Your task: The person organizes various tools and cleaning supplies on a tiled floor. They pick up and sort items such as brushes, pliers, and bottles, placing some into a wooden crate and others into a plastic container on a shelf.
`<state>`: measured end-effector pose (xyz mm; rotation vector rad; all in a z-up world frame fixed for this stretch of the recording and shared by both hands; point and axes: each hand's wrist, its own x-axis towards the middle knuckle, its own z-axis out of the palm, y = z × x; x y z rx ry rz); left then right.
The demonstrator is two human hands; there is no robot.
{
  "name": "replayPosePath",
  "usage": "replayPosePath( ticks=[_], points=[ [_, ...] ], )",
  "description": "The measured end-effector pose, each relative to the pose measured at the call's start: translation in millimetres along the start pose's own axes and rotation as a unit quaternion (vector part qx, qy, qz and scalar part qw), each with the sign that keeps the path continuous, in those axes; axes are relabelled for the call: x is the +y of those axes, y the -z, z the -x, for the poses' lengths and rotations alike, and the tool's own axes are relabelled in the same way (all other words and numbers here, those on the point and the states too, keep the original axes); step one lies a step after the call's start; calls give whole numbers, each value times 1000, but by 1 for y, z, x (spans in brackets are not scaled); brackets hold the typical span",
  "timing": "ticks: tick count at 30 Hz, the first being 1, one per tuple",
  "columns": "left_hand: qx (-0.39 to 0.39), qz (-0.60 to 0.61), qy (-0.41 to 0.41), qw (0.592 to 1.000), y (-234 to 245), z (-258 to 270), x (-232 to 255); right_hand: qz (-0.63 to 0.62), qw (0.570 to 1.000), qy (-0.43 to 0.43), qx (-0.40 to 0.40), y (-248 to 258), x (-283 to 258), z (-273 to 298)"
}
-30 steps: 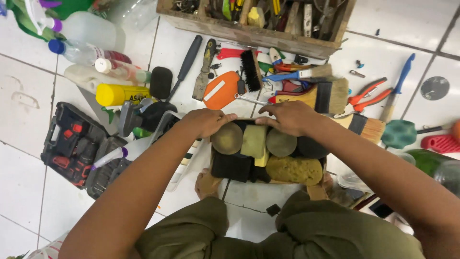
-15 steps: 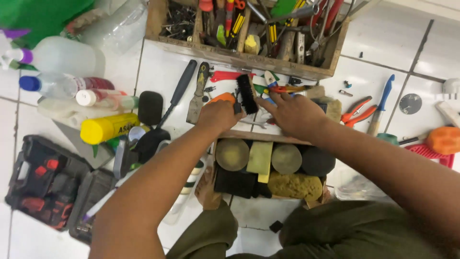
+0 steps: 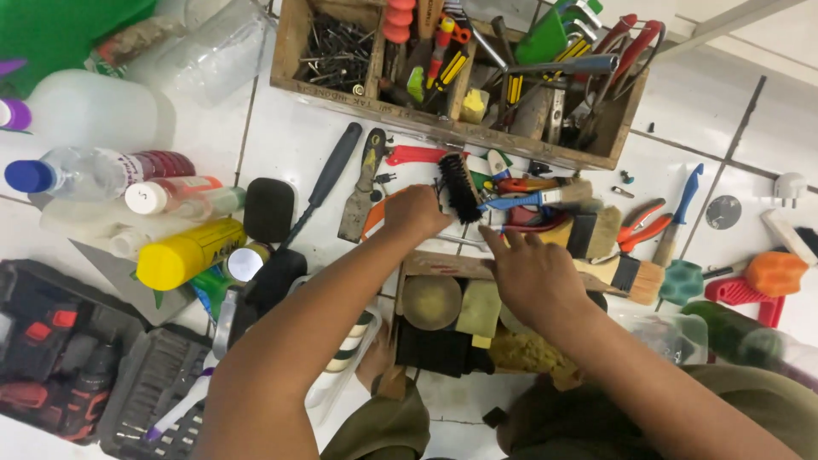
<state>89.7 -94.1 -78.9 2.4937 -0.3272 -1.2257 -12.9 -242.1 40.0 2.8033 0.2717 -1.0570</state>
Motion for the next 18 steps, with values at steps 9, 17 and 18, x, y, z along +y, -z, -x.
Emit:
replayPosePath(
  ticks=[9, 17, 18],
  points=[
    [115, -307, -92, 940, 34, 23, -5, -119, 982, -6, 148, 14, 6, -23],
    [89, -194, -266, 940, 106, 86, 54, -410, 904, 21, 121, -4, 5, -34],
    [44, -133, -281, 949, 116, 89, 58, -471, 876, 21, 102, 1, 7, -34]
  ],
)
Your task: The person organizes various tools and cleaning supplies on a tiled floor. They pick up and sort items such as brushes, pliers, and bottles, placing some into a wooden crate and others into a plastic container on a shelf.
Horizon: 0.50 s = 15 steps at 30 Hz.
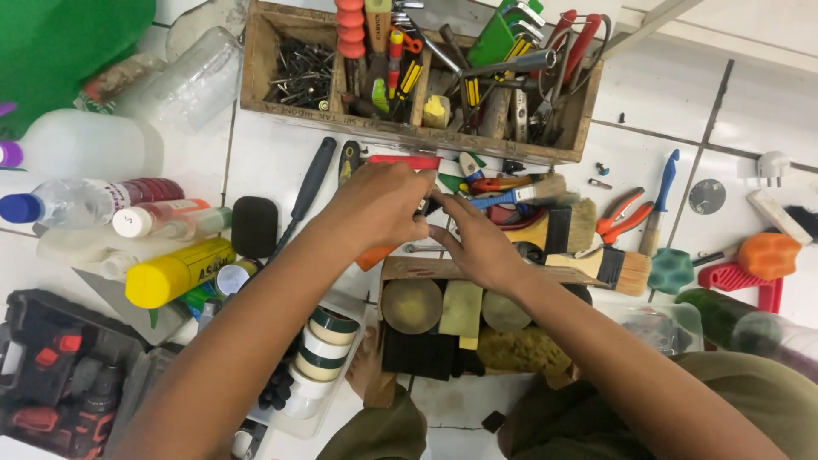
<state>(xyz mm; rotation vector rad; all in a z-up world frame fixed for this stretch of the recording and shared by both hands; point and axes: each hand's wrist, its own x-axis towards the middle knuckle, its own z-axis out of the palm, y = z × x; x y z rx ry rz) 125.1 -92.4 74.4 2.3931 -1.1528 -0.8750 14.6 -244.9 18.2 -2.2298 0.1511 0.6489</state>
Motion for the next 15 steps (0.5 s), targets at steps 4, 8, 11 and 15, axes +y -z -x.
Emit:
replayPosePath(
  ticks=[4, 8, 11, 15],
  points=[
    [29, 172, -39, 984, 20, -2, 0, -116, 993, 19, 29, 3, 5, -3],
    [130, 362, -60, 921, 6, -19, -30, -281, 956, -10, 79, 25, 13, -10],
    [166, 432, -45, 885, -13, -32, -51, -297, 947, -28, 122, 42, 26, -16],
    [158, 434, -35, 886, -41, -51, -48, -170, 956, -74, 228, 65, 27, -17]
  ],
)
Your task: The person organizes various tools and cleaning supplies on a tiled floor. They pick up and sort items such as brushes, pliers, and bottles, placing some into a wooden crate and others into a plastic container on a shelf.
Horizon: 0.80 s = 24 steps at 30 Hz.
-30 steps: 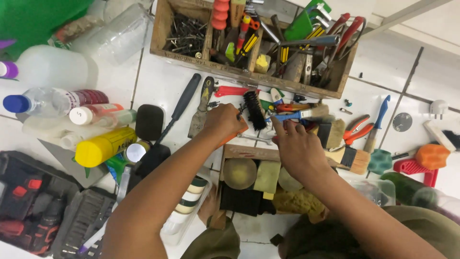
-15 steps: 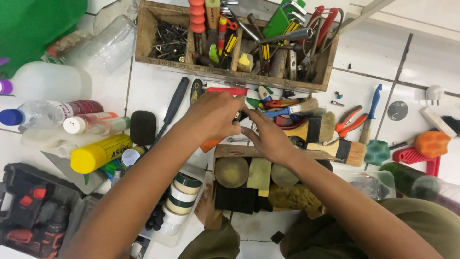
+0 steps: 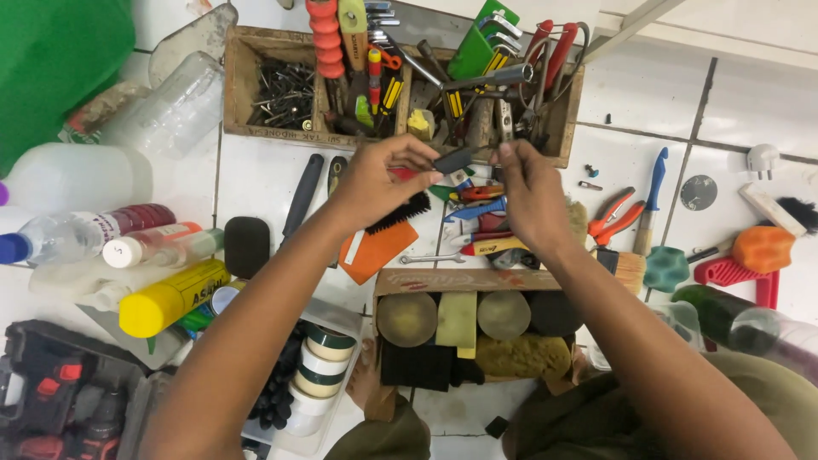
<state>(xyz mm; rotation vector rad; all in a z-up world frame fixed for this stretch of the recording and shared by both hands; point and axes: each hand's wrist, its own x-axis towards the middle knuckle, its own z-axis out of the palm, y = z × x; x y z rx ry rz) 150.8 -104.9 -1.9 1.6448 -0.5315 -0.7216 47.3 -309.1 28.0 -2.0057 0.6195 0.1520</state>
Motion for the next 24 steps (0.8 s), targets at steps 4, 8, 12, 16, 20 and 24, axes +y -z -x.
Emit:
replayPosePath(
  ticks=[4, 8, 12, 16, 20, 24],
  points=[
    [-41, 18, 1, 999, -31, -19, 3, 68, 995, 11, 75, 21, -5, -6],
    [-34, 13, 32, 999, -66, -42, 0, 56, 991, 13, 119, 34, -2, -15],
    [7, -43, 65, 997, -83, -64, 9, -70, 988, 74, 114, 33, -10, -24],
    [-20, -142, 31, 989, -78, -72, 14, 69, 978, 151, 125, 24, 19, -34],
    [-25, -89, 10, 996, -44, -44, 35, 181, 955, 187, 142, 19, 23, -31],
    [61, -139, 5, 988, -1, -17, -5, 248, 946, 163, 131, 24, 55, -51]
  ],
)
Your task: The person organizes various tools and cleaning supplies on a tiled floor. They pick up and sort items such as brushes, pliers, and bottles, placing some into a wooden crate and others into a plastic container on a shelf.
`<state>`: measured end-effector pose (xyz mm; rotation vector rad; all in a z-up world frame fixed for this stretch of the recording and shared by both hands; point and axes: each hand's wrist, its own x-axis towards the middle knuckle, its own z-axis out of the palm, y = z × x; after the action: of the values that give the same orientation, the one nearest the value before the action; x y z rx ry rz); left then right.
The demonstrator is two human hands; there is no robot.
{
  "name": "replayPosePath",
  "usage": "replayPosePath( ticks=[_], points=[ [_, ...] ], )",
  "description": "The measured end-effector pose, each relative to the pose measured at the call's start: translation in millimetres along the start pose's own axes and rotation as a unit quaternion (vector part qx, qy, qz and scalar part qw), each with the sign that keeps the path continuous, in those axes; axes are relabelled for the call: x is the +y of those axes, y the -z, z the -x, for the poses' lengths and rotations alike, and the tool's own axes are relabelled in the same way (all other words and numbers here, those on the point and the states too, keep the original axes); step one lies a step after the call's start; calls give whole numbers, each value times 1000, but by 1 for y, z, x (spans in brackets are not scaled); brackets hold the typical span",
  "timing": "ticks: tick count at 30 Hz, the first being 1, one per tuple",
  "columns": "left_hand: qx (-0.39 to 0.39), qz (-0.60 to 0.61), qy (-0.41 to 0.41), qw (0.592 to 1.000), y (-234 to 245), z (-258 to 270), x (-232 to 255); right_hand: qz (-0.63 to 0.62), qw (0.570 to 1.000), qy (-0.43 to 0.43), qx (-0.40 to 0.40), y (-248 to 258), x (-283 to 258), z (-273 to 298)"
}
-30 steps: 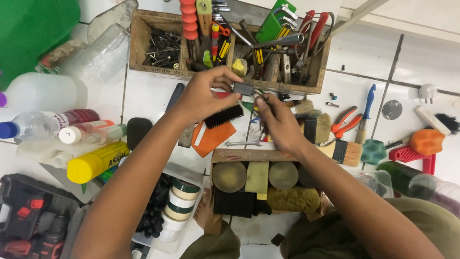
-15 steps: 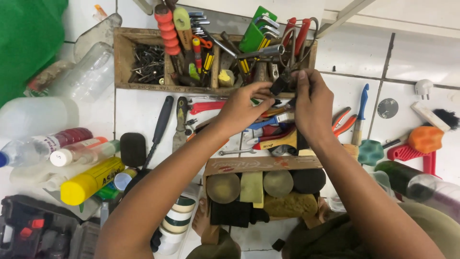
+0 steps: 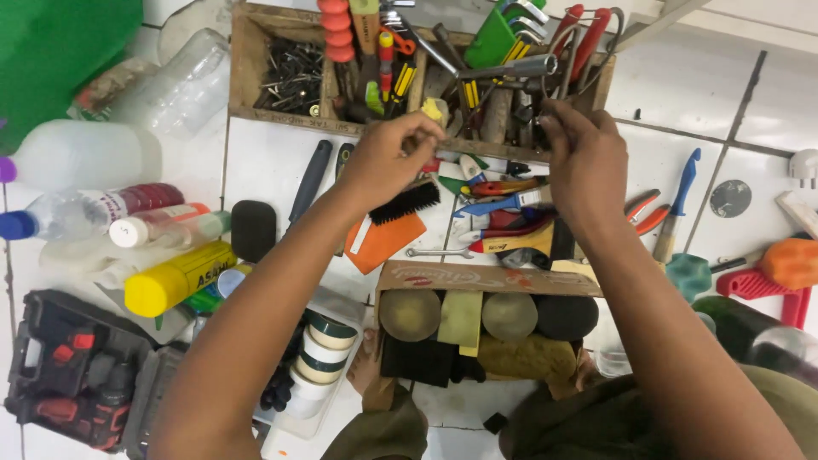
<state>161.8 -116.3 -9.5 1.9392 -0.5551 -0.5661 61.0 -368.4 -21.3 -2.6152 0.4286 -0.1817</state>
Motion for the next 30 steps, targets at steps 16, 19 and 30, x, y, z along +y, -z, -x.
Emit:
replayPosePath(
  ticks=[16, 19, 30],
  points=[
    [-173, -415, 57, 891, -40, 89, -86, 252, 939, -19, -233, 23, -109, 26],
    [-162, -398, 31, 903, -30, 93, -66, 242, 942, -19, -232, 35, -114, 33],
    [80, -179, -326, 925, -28, 25, 63, 185, 970, 75, -141, 96, -88, 40]
  ],
)
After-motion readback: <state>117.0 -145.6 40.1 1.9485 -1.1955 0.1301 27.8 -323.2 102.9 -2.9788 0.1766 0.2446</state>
